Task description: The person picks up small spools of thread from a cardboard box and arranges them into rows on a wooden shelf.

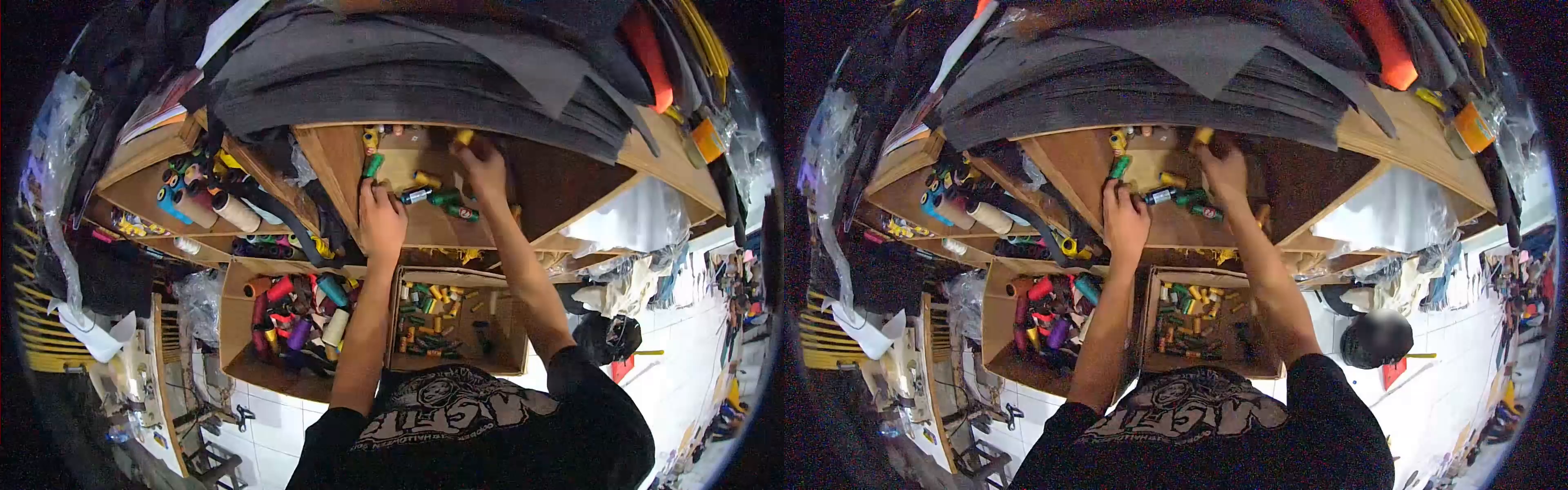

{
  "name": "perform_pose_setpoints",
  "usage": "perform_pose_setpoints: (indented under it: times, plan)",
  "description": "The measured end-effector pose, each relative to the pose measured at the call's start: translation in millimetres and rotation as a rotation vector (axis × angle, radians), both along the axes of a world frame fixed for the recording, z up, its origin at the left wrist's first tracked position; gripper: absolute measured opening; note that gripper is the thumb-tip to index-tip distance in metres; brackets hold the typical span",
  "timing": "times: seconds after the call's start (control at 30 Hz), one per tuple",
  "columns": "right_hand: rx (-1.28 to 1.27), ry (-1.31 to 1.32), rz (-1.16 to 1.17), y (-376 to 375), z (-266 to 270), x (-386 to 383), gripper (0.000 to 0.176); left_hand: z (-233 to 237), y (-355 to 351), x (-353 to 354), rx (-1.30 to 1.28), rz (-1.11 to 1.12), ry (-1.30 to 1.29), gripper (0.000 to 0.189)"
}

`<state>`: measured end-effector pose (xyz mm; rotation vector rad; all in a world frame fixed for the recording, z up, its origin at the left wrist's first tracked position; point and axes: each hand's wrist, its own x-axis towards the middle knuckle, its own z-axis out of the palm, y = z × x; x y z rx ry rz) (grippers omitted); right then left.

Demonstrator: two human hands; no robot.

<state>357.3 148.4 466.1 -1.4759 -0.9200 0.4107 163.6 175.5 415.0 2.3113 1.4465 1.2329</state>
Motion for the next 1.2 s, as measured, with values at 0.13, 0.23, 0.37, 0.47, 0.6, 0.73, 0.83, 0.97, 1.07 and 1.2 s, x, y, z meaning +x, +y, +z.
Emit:
perform_pose_setpoints:
  times: [0.13, 0.23, 0.37, 0.47, 0.6, 0.73, 0.83, 0.97, 1.07, 1.2]
  plan:
    - [-0.194, -0.333, -0.034, 66.2, -14.8, 3.1, 0.036, -2.2, 0.2, 0.1, -0.063, -0.012, -0.023, 0.030]
    - [-0.023, -0.511, 0.001, 118.7, -68.4, 16.9, 0.041, -0.5, -0.3, -1.0, -0.106, 0.001, -0.007, 0.030]
    - [-0.178, -0.644, 0.078, 150.2, -93.4, 20.7, 0.048, 5.6, -2.1, -2.0, 0.011, 0.000, -0.003, 0.027]
    - [-0.313, -0.746, 0.024, 140.3, -90.8, 13.5, 0.044, 2.1, -2.0, -2.8, -0.009, -0.011, -0.019, 0.026]
    - [0.005, -0.773, -0.024, 146.7, -102.2, 7.9, 0.038, 2.8, -1.6, -3.4, -0.039, -0.037, -0.048, 0.027]
    - [0.142, -0.773, -0.125, 158.9, -118.5, 11.0, 0.031, -5.9, 2.4, -2.4, 0.024, -0.051, -0.058, 0.028]
    - [-0.124, -0.737, -0.050, 143.8, -91.8, 2.0, 0.038, -4.2, 1.0, -3.2, -0.023, -0.057, -0.060, 0.028]
    - [-0.061, -0.535, 0.026, 137.3, -87.4, 3.8, 0.041, 4.9, -0.7, -3.6, -0.011, -0.043, -0.044, 0.027]
    - [-0.121, -0.396, 0.156, 106.3, -65.2, 15.8, 0.042, -2.3, -0.1, -3.3, -0.043, -0.044, -0.044, 0.027]
    - [-0.530, -1.019, 0.089, 55.6, -5.7, 34.1, 0.047, -2.8, 0.3, -2.8, -0.037, -0.020, -0.042, 0.025]
